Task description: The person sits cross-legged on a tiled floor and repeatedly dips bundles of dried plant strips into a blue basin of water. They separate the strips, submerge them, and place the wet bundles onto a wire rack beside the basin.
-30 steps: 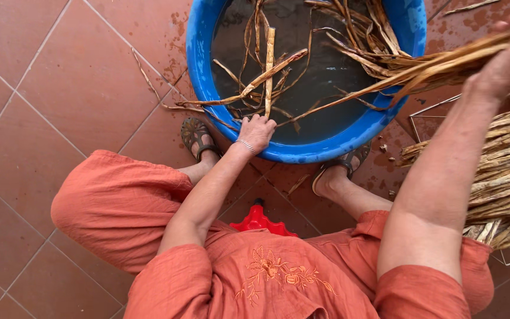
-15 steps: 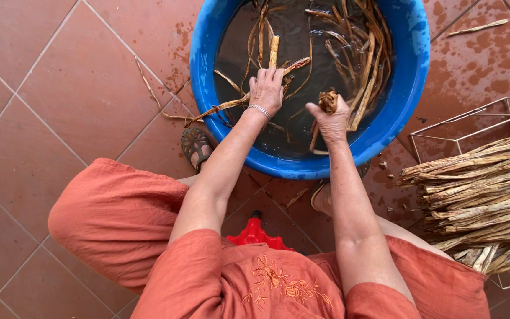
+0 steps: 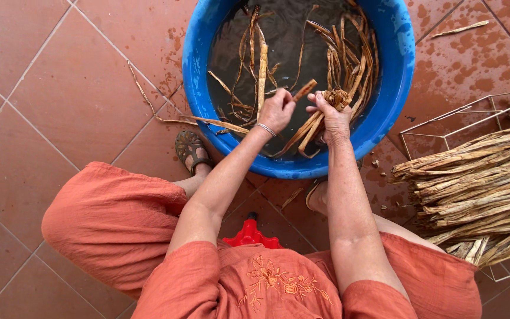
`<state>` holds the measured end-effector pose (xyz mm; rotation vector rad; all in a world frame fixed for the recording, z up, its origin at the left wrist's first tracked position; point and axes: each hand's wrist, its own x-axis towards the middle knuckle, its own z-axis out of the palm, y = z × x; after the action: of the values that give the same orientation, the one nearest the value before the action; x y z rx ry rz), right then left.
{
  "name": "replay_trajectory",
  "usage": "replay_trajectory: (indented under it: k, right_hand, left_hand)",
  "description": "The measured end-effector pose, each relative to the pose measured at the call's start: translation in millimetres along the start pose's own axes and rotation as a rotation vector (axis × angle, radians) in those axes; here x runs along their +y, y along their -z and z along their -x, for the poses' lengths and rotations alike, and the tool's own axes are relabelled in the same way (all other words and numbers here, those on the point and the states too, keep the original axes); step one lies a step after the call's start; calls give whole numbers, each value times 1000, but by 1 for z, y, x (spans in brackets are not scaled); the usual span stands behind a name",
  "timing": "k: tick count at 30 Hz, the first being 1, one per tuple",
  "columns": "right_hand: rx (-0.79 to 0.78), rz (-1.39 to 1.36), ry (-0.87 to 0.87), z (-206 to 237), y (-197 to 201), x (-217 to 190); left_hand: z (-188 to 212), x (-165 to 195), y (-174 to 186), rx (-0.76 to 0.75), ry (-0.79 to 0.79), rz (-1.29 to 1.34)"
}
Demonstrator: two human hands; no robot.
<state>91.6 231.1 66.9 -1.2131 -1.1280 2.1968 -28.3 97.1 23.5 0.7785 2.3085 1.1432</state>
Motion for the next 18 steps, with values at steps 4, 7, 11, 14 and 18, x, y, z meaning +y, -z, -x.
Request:
replay_trajectory:
  k: [4,7,11,14,18]
  right_hand:
    - [-113,-103,27,15,0,-8]
    - [-86,-140,103,23,2,-11]
    - [-161,-104,20,32,8,-25]
    - [-213,-159,17,38,13,-37]
    - [-225,-86,36,40,13,-40]
  left_hand:
    - [30,24,-16,-61,80,215]
    - [34,36,-25,-90,95,232]
    - [25,50,-29,-112,15,242]
    - [24,66,-30,-135,83,355]
    - [32,89,-30,-104,29,8]
